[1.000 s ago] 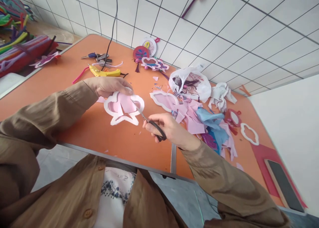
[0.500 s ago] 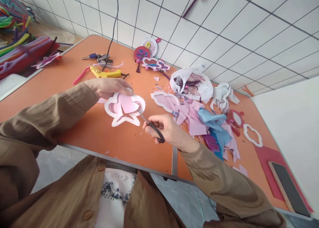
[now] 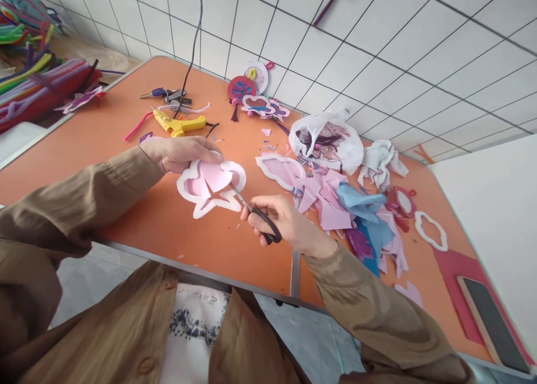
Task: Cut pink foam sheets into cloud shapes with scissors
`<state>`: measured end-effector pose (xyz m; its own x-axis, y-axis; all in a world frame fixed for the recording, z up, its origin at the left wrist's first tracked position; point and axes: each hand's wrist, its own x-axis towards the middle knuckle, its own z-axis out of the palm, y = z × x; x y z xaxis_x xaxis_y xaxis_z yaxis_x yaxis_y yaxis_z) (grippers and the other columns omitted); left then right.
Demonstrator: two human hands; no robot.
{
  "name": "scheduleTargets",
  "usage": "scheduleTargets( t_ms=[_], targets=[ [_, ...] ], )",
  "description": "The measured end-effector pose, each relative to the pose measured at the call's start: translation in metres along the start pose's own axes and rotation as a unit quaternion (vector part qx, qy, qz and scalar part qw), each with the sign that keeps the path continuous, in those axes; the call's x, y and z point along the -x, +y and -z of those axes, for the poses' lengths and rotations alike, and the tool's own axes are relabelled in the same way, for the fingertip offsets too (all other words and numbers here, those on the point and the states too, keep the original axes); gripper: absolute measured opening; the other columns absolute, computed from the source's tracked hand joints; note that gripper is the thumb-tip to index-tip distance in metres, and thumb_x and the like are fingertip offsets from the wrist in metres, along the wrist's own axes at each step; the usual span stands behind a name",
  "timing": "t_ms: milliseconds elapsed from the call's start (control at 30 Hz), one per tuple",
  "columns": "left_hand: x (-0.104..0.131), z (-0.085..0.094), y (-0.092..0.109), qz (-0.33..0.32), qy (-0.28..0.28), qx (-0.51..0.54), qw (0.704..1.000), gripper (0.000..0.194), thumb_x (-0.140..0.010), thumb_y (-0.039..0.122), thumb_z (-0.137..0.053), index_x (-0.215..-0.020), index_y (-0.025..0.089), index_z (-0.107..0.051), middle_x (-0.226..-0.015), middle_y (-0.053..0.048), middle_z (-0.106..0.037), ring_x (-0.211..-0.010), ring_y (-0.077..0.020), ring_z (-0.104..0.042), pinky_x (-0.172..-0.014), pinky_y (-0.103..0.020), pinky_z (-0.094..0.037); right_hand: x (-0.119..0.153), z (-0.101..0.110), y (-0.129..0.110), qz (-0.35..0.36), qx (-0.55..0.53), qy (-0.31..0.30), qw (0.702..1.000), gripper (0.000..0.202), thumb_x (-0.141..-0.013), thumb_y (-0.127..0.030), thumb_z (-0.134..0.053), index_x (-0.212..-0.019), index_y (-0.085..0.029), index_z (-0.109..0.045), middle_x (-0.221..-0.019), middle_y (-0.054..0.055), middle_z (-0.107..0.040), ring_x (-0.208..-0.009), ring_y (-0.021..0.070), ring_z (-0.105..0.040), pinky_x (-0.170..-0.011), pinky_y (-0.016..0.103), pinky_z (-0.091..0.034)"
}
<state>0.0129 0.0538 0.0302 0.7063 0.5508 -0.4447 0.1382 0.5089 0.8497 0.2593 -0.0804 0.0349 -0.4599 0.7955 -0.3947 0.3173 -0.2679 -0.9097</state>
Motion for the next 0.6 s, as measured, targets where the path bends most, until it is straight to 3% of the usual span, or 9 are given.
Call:
scheduleTargets(
  t_ms=[300, 467, 600],
  targets=[
    [0.0, -0.002, -0.002, -0.005, 0.012, 0.009, 1.0, 0.01, -0.078, 0.017, -0.078, -0.072, 0.012, -0.072, -0.068, -0.003, -0.073, -0.079, -0.0193, -0.071, -0.078, -0.031, -0.058, 0.001, -0.003, -0.004, -0.005, -0.012, -0.004, 1.0, 0.063, -0.08, -0.075, -0.072, -0.094, -0.014, -0.066, -0.063, -0.003, -0.057, -0.047, 0.0091, -0.054, -0.046, 0.023, -0.039],
    [-0.002, -0.004, -0.005, -0.007, -0.003, 0.016, 1.0, 0.017, -0.084, 0.014, -0.073, -0.068, 0.01, -0.072, -0.065, -0.004, -0.07, -0.075, -0.0187, -0.07, -0.082, -0.034, -0.057, 0.0, -0.014, -0.018, -0.029, -0.01, 0.034, 0.999, 0.064, -0.073, -0.075, -0.077, -0.089, -0.014, -0.064, -0.062, -0.003, -0.055, -0.049, 0.0088, -0.052, -0.046, 0.023, -0.043],
    [-0.003, -0.005, -0.005, -0.005, -0.008, 0.027, 1.0, 0.018, -0.079, 0.015, -0.079, -0.063, 0.012, -0.071, -0.063, -0.003, -0.069, -0.066, -0.0166, -0.067, -0.08, -0.034, -0.058, -0.002, -0.019, -0.02, -0.029, -0.01, 0.054, 0.998, 0.054, -0.074, -0.064, -0.082, -0.086, -0.014, -0.065, -0.062, -0.005, -0.051, -0.05, 0.0079, -0.051, -0.045, 0.021, -0.044]
  ],
)
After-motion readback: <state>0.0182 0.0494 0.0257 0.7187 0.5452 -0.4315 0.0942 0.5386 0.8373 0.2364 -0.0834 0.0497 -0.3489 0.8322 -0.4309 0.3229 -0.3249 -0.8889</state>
